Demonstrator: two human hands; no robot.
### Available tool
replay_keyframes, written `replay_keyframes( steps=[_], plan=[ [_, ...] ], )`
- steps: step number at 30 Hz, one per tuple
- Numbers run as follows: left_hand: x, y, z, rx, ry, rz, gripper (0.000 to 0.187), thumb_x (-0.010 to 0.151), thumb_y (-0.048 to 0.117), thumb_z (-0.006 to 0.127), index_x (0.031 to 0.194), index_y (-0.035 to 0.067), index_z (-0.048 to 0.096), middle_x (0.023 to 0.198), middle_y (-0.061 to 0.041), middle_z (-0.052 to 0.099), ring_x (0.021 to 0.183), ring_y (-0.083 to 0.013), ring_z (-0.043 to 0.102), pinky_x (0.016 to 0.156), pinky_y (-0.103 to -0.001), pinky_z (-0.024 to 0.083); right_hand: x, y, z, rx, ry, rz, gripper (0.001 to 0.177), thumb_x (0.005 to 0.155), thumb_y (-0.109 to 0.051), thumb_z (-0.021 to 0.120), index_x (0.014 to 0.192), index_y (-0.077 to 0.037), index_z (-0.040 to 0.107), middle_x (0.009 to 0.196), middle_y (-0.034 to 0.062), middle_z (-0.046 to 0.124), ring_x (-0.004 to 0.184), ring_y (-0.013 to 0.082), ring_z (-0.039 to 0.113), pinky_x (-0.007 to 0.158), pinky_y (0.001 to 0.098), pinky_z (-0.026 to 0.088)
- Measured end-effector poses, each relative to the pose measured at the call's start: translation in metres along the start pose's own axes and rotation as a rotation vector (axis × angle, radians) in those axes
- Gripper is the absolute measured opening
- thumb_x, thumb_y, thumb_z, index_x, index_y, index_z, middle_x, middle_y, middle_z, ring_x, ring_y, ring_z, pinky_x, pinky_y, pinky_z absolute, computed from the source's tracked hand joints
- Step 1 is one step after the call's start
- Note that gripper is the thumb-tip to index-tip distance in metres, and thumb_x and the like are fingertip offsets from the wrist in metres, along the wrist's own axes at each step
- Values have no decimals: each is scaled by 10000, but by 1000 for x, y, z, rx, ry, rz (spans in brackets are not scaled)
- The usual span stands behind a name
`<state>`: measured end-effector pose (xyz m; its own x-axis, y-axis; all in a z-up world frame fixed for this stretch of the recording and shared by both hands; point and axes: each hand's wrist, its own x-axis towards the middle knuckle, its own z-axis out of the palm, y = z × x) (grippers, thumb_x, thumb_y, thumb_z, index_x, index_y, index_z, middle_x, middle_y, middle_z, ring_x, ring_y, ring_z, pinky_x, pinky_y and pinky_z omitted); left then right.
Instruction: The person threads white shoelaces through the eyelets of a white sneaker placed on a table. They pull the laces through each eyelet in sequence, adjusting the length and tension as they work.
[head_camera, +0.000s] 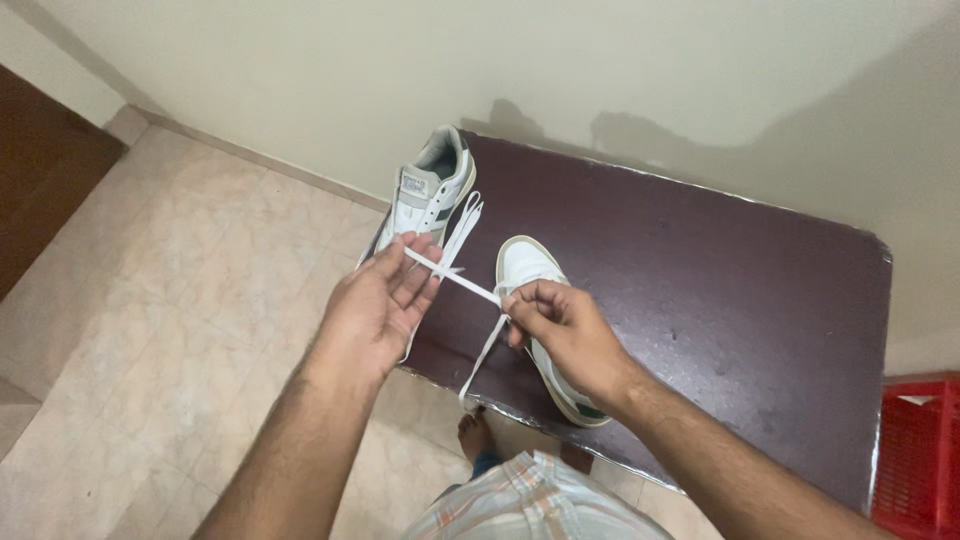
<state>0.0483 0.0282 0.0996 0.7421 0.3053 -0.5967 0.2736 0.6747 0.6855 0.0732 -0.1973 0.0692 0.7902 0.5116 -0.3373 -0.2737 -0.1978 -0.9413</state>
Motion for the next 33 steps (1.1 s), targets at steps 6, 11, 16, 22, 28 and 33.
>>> replay_keyframes(
  steps=[6, 11, 16, 22, 28, 33],
  plan=[
    [4, 32, -16, -29, 94, 148, 321, 1037, 201, 505, 1298, 29, 577, 1270, -87, 671, 1195, -231, 660, 990, -370, 549, -4, 19, -8, -37, 7, 35, 246, 1008, -272, 606, 1029, -49, 708, 773, 7, 691, 791, 98, 638, 850, 319, 533],
    [2, 50, -27, 9, 117, 240, 331, 1036, 192, 501, 1314, 23, 560, 1289, -92, 658, 1219, -242, 660, 1017, -393, 548, -8, 33, -16, -127, 8, 119, 260, 1001, -291, 603, 1034, -61, 720, 795, 19, 723, 812, 90, 651, 847, 313, 547],
    [-4, 64, -30, 62, 146, 327, 338, 1036, 207, 497, 1316, 28, 562, 1302, -107, 660, 1223, -252, 658, 1024, -405, 538, -11, 45, -18, -109, -5, 110, 248, 994, -280, 598, 1058, -65, 704, 838, 17, 737, 854, 107, 684, 878, 322, 566],
    [-8, 83, -32, 95, 236, 453, 289, 1045, 219, 482, 1253, 44, 583, 1232, -94, 669, 1171, -246, 683, 1006, -411, 558, -8, 45, -15, -200, 9, 199, 277, 999, -321, 581, 1074, -84, 704, 859, 27, 757, 893, 109, 709, 918, 323, 571],
    [-10, 112, -42, 31, 242, 527, 188, 1058, 217, 553, 1153, 60, 596, 1119, -60, 650, 1062, -212, 683, 979, -396, 564, -11, 36, -14, -231, 2, 178, 280, 1000, -315, 580, 1059, -68, 699, 847, 35, 754, 843, 116, 709, 866, 337, 585],
    [-17, 118, -43, 56, 310, 566, 197, 1049, 222, 534, 1166, 85, 611, 1108, -48, 653, 1055, -187, 688, 965, -379, 578, -13, 19, -5, -344, 13, 156, 263, 993, -314, 603, 1079, -91, 713, 879, 36, 766, 823, 145, 718, 831, 351, 594]
  ],
)
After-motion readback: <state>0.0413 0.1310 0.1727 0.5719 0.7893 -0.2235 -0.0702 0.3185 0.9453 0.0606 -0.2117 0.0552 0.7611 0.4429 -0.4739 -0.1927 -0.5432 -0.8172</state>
